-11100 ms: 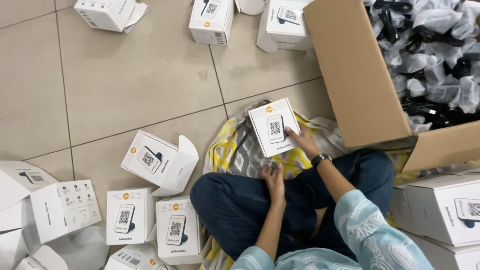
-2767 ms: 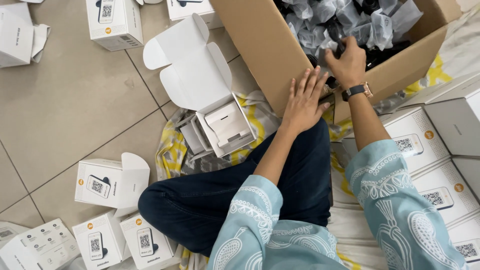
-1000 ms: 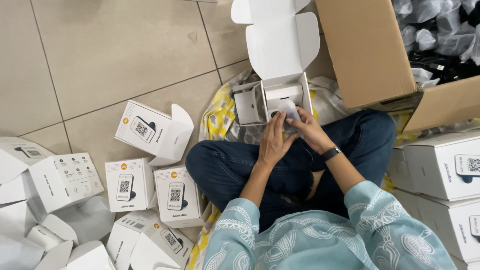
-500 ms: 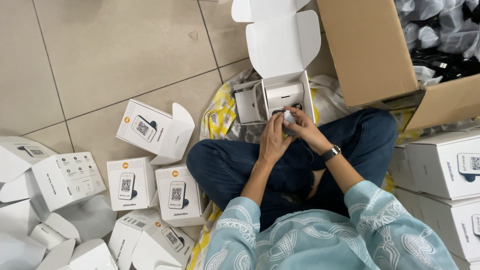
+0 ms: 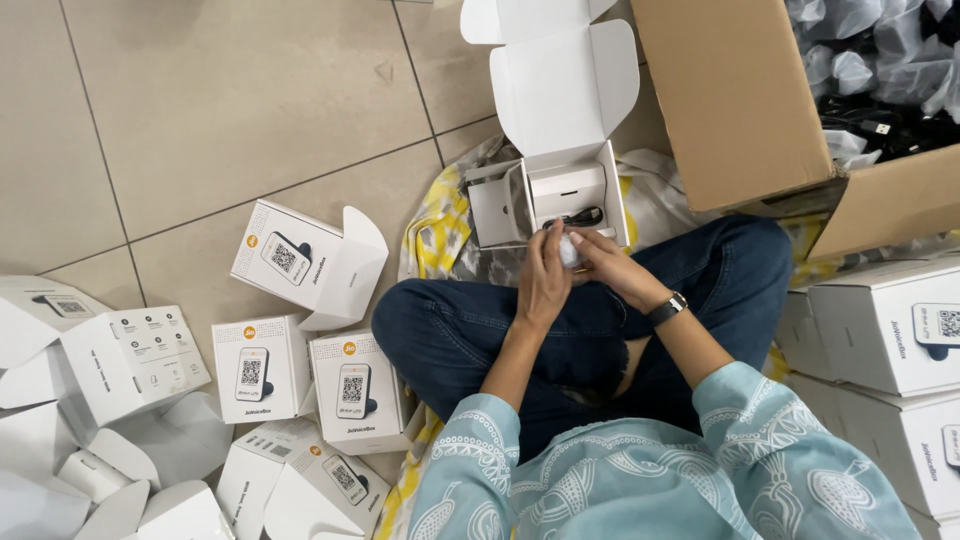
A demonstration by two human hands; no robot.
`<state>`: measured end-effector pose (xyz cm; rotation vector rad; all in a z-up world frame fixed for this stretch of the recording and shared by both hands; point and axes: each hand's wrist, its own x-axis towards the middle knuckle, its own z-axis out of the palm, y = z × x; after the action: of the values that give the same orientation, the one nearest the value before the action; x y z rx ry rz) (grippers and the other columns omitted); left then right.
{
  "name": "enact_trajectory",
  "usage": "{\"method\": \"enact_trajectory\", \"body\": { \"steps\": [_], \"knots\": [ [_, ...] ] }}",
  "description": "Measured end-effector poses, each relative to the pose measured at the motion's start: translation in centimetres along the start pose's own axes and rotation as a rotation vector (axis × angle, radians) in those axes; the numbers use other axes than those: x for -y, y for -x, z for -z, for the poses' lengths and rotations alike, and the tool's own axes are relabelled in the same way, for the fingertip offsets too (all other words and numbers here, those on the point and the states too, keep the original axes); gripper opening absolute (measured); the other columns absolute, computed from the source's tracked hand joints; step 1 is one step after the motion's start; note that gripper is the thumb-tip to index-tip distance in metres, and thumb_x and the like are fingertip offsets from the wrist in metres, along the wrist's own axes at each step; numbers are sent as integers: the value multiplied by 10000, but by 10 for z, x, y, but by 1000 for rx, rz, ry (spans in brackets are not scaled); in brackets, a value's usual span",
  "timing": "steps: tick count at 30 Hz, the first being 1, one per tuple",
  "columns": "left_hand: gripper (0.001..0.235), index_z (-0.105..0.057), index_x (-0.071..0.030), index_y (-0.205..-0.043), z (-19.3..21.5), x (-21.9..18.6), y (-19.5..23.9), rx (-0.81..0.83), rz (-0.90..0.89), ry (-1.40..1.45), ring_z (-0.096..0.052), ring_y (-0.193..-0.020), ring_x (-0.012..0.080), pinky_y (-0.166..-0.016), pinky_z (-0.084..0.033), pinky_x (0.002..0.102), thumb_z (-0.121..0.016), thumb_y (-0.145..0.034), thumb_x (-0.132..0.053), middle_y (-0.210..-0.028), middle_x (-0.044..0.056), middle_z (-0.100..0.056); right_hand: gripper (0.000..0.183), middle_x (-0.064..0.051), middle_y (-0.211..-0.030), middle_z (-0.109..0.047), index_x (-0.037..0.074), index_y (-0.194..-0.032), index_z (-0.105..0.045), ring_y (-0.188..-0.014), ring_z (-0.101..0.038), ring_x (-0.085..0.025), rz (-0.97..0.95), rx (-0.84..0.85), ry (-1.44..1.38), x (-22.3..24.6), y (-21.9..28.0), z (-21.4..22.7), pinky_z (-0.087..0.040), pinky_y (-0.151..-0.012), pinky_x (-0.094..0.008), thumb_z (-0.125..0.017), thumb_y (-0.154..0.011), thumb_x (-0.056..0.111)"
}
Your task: The person packs electronic devices and cables into individual product boxes.
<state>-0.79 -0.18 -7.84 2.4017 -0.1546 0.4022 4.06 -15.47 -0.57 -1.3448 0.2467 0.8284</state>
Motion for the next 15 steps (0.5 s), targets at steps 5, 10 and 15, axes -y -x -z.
{"method": "enact_trajectory", "body": {
  "steps": [5, 10, 15],
  "knots": [
    [826, -337, -40, -1555, 48, -45, -23, 97, -188, 140, -555, -1328, 401, -1038, -554, 436, -699, -817, 47, -1506, 198, -397, 562, -119, -1351, -588, 42, -1528, -395, -1175, -606, -188, 184, -44, -132, -31, -25, 36, -521, -944, -315, -526, -1004, 194],
    [829, -329, -41, -1568, 45, -45, -21, 133, -262, 182, -513, -1398, 397, -1075, -547, 445, -712, -836, 35, -1598, 193, -349, 669, -114, -1376, -604, 65, -1558, -335, -1131, -605, -169, 220, -160, 192, -11, -17, 41, -488, -835, -312, -568, -932, 106],
    [951, -358, -57, -1551, 41, -39, -19, 280, -89, 196, -557, -1332, 401, -999, -572, 418, -743, -694, 93, -1534, 179, -409, 1007, -197, -1377, -577, 88, -1655, -193, -1151, -622, -249, 450, 31, 816, -7, -12, 42, -520, -958, -339, -697, -786, 21]
  ]
}}
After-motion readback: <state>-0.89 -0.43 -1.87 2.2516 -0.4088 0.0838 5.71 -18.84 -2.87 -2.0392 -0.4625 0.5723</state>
